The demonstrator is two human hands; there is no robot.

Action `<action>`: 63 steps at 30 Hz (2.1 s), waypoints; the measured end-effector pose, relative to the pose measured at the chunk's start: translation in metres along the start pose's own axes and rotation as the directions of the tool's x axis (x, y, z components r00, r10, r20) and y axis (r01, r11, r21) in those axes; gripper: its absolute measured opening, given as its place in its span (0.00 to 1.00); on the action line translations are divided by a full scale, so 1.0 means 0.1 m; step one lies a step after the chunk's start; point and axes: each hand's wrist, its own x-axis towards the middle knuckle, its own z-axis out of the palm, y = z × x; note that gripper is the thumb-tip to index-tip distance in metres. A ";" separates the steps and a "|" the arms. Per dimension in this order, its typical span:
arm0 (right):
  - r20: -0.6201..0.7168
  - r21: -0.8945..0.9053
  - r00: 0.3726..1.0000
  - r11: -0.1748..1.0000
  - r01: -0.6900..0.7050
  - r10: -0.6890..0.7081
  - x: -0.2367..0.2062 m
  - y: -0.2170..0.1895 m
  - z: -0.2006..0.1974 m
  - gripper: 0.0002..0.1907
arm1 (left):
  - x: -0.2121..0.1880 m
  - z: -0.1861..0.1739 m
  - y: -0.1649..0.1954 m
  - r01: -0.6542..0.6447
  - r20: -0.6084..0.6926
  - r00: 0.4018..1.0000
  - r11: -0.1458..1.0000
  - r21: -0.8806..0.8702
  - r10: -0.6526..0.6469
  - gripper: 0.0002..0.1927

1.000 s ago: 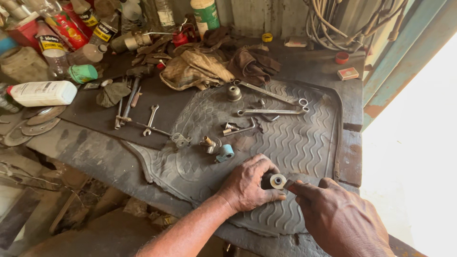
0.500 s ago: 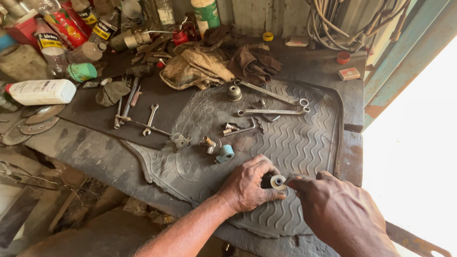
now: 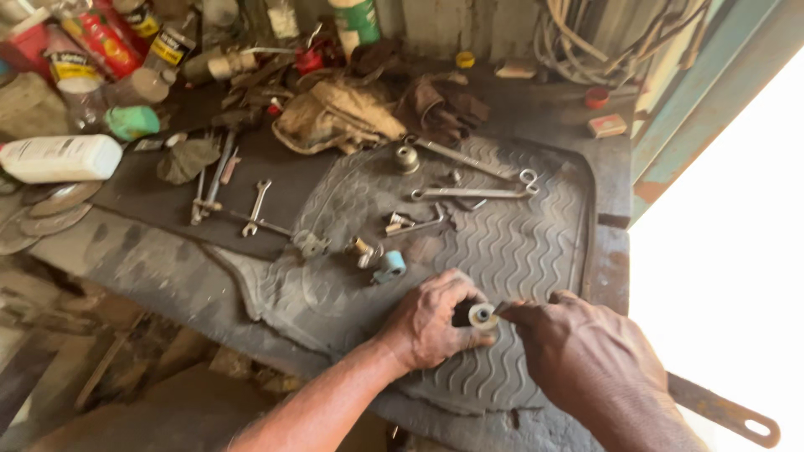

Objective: The person uses a flat metal file to scrape and clean the grooves of a small cylindrical metal part. They then wipe the part with a rag and continue to clean it by hand, removing debris from the grooves.

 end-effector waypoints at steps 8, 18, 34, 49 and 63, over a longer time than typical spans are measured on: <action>0.249 -0.028 0.947 0.979 -0.201 0.202 -0.09 -0.05 -0.19 0.19 | 0.01 0.02 -0.04 -0.082 -0.008 0.997 0.996 0.035 0.082 0.22; 0.090 0.129 0.985 0.979 -0.157 0.146 -0.05 0.08 0.18 0.18 | 0.04 0.03 0.02 0.158 0.026 0.987 0.987 0.036 -0.159 0.31; 0.036 0.050 0.999 0.999 -0.012 0.011 0.01 -0.03 0.08 0.21 | 0.00 0.05 -0.08 0.074 -0.007 0.997 0.997 0.035 -0.074 0.27; 0.001 0.016 1.000 1.000 0.003 -0.003 0.04 -0.02 0.14 0.24 | 0.03 0.03 -0.06 0.044 0.006 0.999 0.999 0.021 -0.044 0.25; 0.048 0.061 0.998 0.997 -0.053 0.050 0.03 0.00 0.13 0.17 | 0.04 0.01 -0.01 -0.055 0.034 0.998 0.997 0.052 0.053 0.22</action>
